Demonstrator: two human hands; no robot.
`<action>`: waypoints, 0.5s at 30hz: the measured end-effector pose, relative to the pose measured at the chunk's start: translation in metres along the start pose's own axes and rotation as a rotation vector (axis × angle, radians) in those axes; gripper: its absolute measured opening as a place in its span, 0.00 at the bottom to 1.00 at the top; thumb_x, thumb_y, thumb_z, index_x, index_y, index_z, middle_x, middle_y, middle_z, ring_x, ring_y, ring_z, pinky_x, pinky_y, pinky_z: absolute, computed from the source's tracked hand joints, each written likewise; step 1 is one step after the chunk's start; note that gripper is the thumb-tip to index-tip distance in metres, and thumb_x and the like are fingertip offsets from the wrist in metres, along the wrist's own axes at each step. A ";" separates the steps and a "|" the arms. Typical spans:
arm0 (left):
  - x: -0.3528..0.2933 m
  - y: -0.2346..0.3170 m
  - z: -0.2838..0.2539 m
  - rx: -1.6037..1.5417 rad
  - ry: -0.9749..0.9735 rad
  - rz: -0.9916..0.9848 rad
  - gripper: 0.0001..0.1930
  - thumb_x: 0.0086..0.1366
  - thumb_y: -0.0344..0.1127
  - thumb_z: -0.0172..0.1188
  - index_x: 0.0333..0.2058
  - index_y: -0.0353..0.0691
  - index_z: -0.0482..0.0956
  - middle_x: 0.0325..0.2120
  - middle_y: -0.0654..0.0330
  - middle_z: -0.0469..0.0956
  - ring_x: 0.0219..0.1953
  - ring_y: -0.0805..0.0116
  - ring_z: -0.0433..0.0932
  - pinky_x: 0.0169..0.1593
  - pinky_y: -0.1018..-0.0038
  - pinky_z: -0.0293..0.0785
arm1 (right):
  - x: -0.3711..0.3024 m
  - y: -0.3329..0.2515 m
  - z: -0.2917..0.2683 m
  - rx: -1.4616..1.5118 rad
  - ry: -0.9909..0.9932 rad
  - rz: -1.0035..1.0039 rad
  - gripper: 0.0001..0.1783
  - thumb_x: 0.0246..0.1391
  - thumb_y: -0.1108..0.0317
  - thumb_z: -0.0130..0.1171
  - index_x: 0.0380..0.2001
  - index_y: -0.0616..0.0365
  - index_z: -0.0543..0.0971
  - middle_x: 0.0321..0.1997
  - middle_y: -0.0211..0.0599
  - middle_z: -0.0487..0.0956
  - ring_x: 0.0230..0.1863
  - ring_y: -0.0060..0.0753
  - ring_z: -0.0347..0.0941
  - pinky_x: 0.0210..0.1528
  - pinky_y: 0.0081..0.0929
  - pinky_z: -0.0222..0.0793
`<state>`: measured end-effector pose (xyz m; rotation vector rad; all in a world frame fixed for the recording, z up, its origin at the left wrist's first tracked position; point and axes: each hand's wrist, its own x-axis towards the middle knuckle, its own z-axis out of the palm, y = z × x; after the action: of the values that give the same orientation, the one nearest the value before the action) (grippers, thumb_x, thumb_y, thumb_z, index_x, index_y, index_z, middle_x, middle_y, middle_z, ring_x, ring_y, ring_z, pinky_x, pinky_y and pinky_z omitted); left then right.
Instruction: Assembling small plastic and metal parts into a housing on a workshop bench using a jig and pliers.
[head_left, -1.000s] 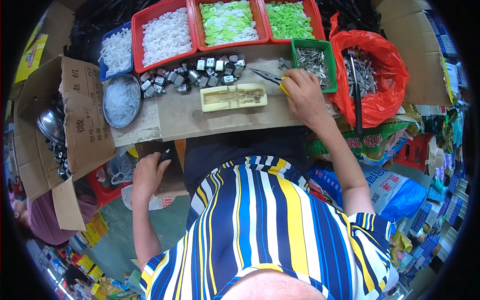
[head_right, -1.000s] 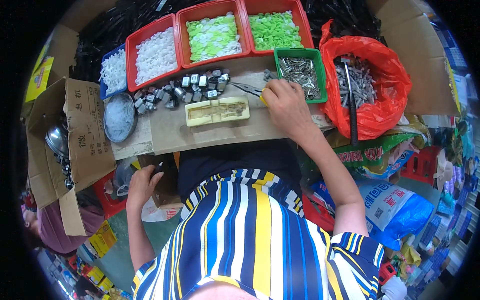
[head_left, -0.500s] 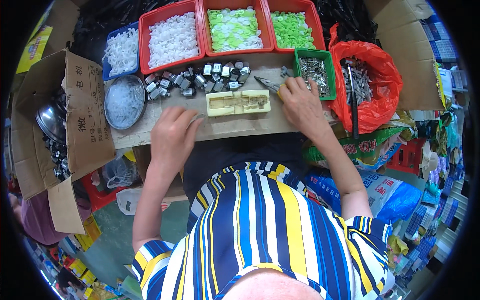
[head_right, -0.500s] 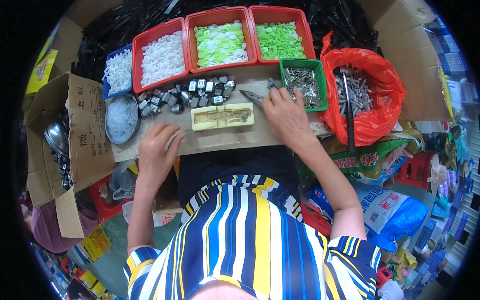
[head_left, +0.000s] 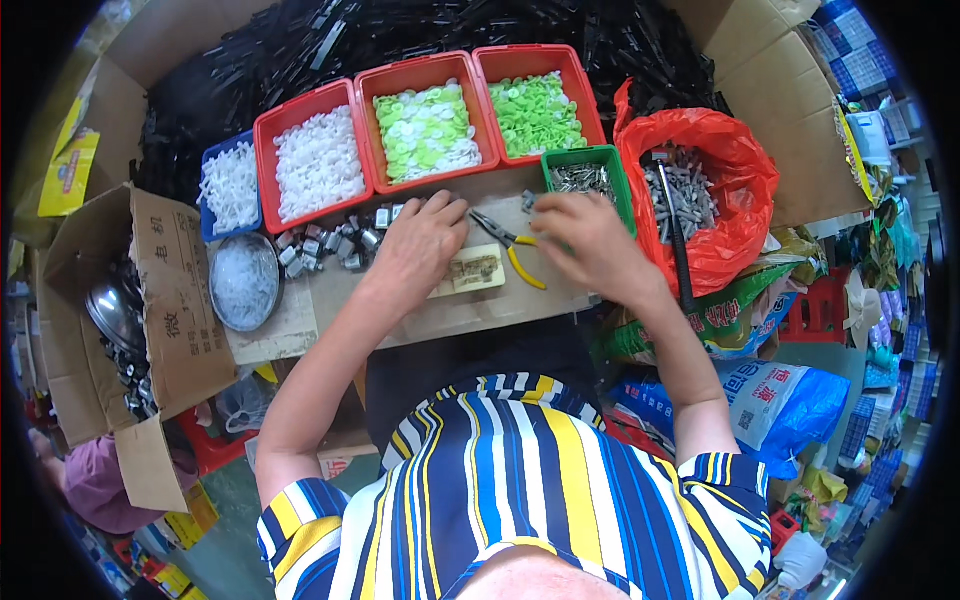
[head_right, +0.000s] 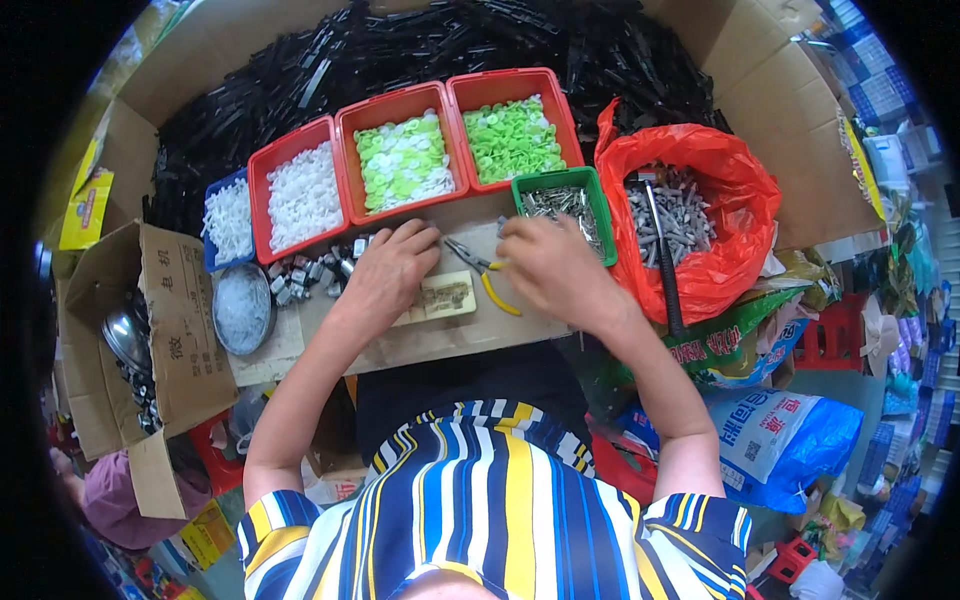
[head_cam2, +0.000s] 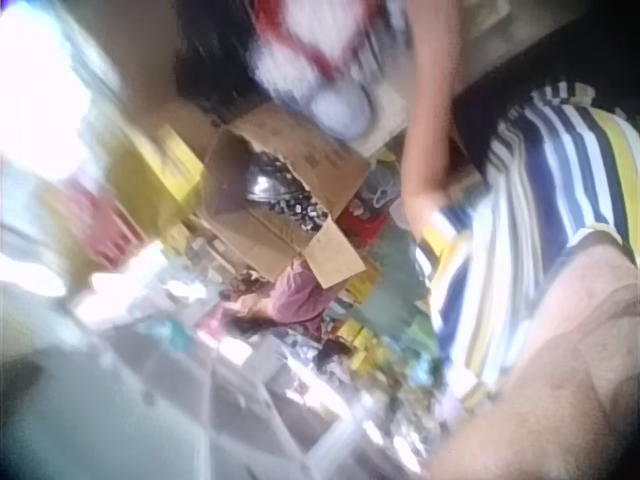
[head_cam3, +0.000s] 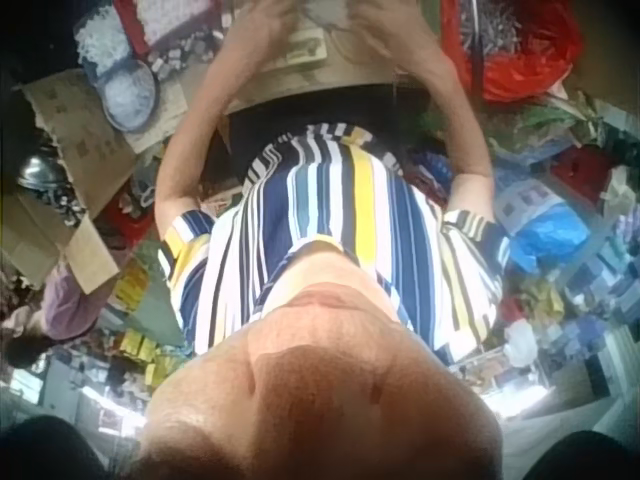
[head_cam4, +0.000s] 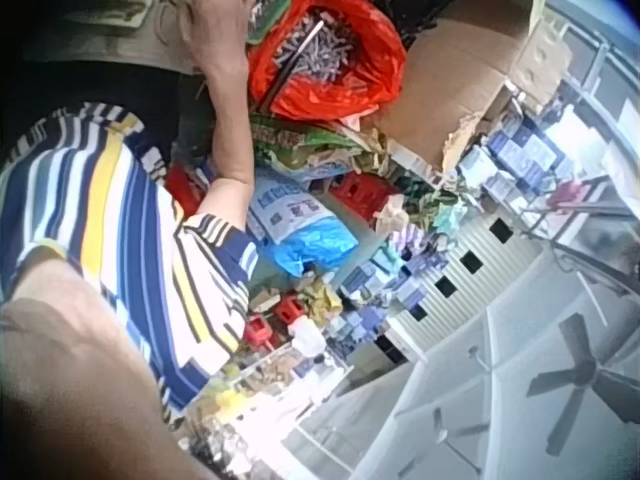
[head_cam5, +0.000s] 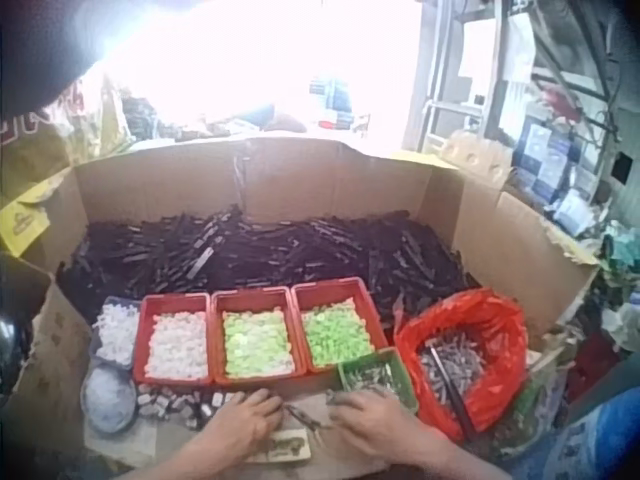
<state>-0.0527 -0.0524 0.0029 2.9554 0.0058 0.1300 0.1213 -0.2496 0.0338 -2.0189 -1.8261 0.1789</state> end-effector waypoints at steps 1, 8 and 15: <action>-0.003 -0.002 0.000 0.005 -0.001 0.002 0.14 0.51 0.25 0.59 0.39 0.34 0.80 0.52 0.55 0.76 0.59 0.56 0.70 0.55 0.66 0.68 | 0.010 0.008 -0.008 0.018 0.076 -0.017 0.09 0.53 0.70 0.63 0.37 0.58 0.80 0.47 0.41 0.78 0.52 0.45 0.75 0.55 0.41 0.66; -0.005 -0.007 -0.003 -0.012 0.131 -0.009 0.16 0.49 0.23 0.61 0.39 0.36 0.80 0.54 0.53 0.75 0.56 0.55 0.72 0.53 0.64 0.71 | 0.115 0.128 -0.027 -0.031 0.477 0.113 0.07 0.55 0.71 0.60 0.34 0.61 0.82 0.36 0.49 0.80 0.40 0.52 0.79 0.43 0.40 0.75; -0.012 -0.006 0.001 -0.068 0.184 -0.036 0.17 0.47 0.23 0.62 0.39 0.38 0.81 0.54 0.54 0.75 0.52 0.54 0.73 0.51 0.63 0.72 | 0.196 0.177 -0.021 -0.256 0.495 0.390 0.18 0.57 0.58 0.62 0.45 0.60 0.81 0.46 0.53 0.82 0.49 0.55 0.78 0.52 0.43 0.74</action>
<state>-0.0647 -0.0467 -0.0001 2.8629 0.0774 0.3886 0.3180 -0.0727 0.0198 -2.3137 -1.1906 -0.4309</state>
